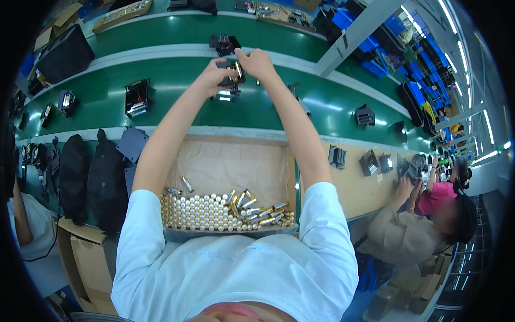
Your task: Assembling small cylindrical metal components into black plastic frames on an assembly line.
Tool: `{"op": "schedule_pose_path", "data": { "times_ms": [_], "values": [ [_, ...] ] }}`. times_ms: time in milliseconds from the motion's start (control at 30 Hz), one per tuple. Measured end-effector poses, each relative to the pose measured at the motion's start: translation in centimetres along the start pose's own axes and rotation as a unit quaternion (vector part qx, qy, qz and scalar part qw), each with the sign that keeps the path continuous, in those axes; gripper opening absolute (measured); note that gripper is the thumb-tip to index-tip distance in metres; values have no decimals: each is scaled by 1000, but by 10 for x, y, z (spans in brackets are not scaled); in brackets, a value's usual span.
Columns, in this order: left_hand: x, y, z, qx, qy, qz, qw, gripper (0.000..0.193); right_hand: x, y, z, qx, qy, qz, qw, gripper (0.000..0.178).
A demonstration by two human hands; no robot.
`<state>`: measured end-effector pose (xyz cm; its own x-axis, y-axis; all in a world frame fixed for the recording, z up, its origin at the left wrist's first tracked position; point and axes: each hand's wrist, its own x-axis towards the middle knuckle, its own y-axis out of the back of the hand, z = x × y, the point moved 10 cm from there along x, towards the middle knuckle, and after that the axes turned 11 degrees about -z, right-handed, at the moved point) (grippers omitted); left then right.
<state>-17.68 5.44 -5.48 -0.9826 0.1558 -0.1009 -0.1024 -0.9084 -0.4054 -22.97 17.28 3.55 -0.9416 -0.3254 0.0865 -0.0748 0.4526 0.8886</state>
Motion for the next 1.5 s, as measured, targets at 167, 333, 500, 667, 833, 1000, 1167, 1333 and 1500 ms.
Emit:
{"op": "schedule_pose_path", "data": {
  "times_ms": [167, 333, 500, 667, 833, 1000, 1167, 1333, 1500],
  "values": [
    [7, 2, 3, 56, -42, 8, 997, 67, -5, -34, 27, 99, -25, -126, 987, 49],
    [39, 22, -27, 154, -11, -15, 988, 62, -43, -21, 4, 11, 24, -68, 997, 37],
    [23, 73, 36, 598, 18, 59, 799, 39, -177, -30, -46, -70, 195, -278, 938, 28],
    [-33, 12, 83, 787, -66, 243, 564, 29, -309, -50, -22, -84, 187, -434, 877, 37],
    [-24, -57, 57, 789, -177, 146, 569, 39, -314, -60, -38, -118, 264, -420, 860, 35],
    [25, -85, -3, 796, 79, -122, 587, 48, -329, -89, -60, -157, 376, -427, 807, 35],
    [36, -81, -25, 625, -181, -123, 749, 54, -339, -101, -48, -194, 408, -362, 816, 23],
    [33, -56, -30, 467, 19, -91, 879, 50, -348, -110, -52, -228, 418, -402, 782, 21],
    [46, -46, -44, 366, 99, -98, 920, 51, -333, -96, -35, -195, 410, -400, 796, 20]
  ]
}}
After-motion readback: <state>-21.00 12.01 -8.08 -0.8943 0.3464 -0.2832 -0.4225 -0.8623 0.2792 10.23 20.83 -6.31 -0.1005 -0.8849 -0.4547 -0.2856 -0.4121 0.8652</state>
